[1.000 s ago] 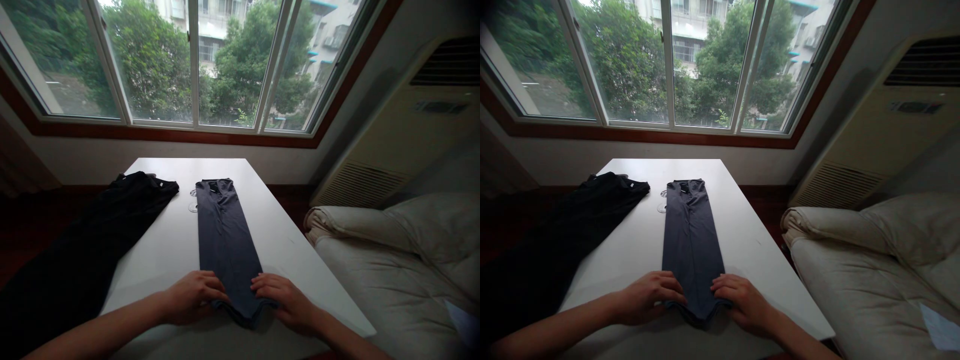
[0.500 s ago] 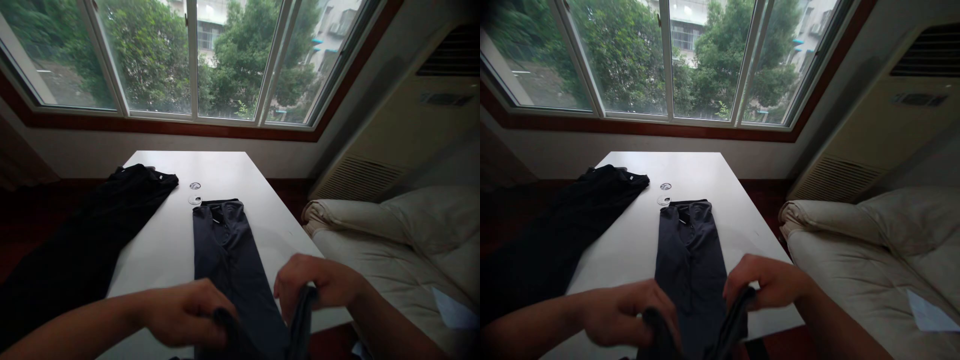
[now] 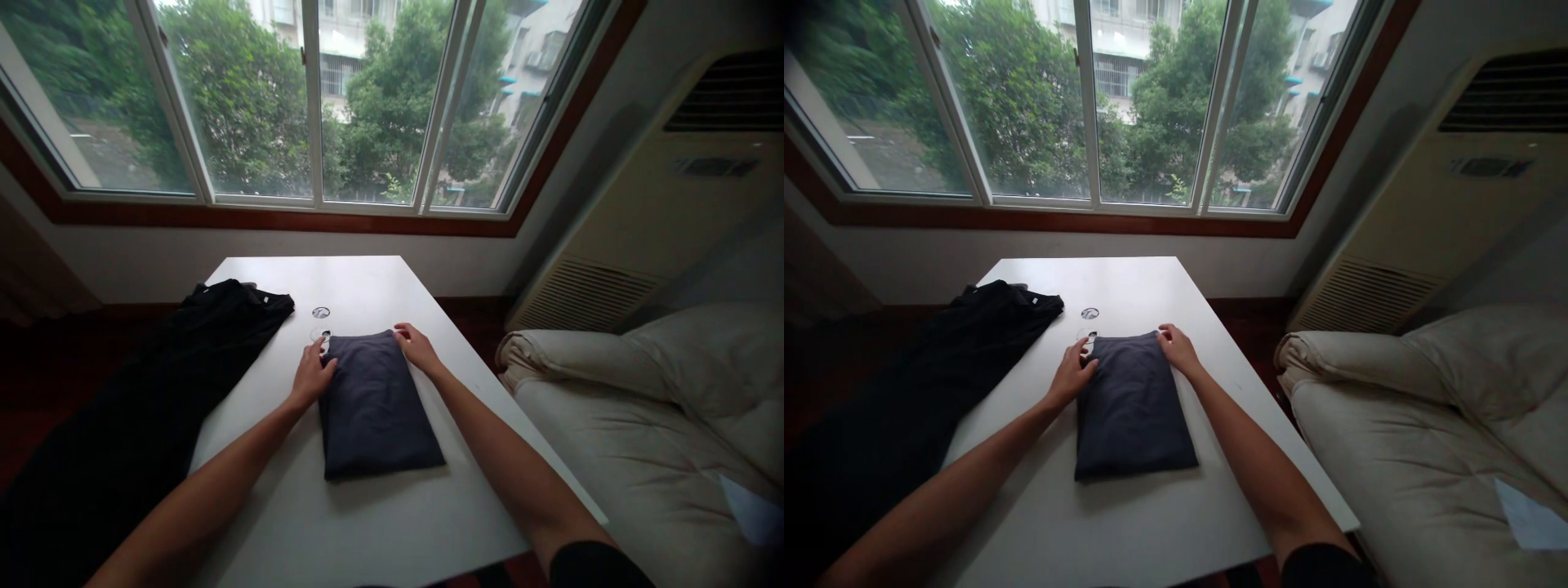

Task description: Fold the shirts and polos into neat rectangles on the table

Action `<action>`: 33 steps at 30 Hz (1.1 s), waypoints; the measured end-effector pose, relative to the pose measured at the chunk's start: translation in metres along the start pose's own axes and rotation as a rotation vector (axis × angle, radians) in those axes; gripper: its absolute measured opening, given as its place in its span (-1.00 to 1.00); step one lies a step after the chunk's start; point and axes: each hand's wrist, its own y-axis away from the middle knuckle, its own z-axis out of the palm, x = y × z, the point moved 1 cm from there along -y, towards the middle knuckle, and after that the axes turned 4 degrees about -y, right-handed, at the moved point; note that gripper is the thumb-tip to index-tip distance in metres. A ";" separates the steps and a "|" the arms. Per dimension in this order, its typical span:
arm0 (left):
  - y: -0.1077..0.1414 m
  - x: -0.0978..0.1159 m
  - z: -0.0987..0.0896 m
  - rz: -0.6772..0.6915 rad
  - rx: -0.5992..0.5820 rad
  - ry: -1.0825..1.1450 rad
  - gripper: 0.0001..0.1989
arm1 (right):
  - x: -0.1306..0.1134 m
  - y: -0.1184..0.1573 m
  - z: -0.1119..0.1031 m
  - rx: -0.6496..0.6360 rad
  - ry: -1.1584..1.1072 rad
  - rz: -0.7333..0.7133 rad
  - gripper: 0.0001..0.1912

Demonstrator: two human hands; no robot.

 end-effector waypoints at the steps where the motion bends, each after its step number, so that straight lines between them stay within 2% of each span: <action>1: 0.001 -0.002 0.003 0.048 -0.023 -0.078 -0.36 | 0.004 0.003 0.006 -0.013 0.028 -0.038 -0.72; 3: 0.003 0.000 0.005 0.095 -0.046 -0.233 -0.37 | 0.008 0.010 0.016 -0.011 0.097 -0.102 -0.73; 6: 0.006 0.010 0.003 0.121 -0.033 -0.434 -0.38 | 0.008 0.022 0.024 0.076 0.206 -0.127 -0.68; 10: 0.016 0.021 -0.006 0.198 -0.015 -0.536 -0.40 | 0.000 0.034 0.023 0.088 0.294 -0.105 -0.64; 13: 0.026 0.020 -0.011 0.177 -0.153 -0.526 -0.35 | -0.005 0.040 0.015 0.040 0.263 -0.044 -0.61; 15: 0.031 0.018 -0.013 0.118 -0.300 -0.445 -0.31 | -0.004 0.043 0.007 -0.021 0.231 -0.017 -0.60; 17: 0.034 0.018 -0.013 0.095 -0.385 -0.295 -0.30 | 0.001 0.048 -0.001 -0.075 0.187 -0.016 -0.60; 22: 0.043 0.030 -0.015 0.099 -0.430 0.138 -0.38 | 0.021 0.060 -0.016 -0.138 -0.003 0.020 -0.59; 27: 0.069 0.040 -0.027 -0.019 -0.384 0.345 -0.55 | 0.021 0.069 -0.013 -0.176 -0.027 -0.062 -0.60; 30: 0.082 0.035 -0.034 -0.155 -0.365 0.399 -0.49 | 0.013 0.074 -0.013 -0.168 -0.013 -0.087 -0.65; 33: 0.090 0.028 -0.042 -0.255 -0.462 0.443 -0.29 | 0.005 0.085 -0.020 -0.177 -0.035 -0.062 -0.65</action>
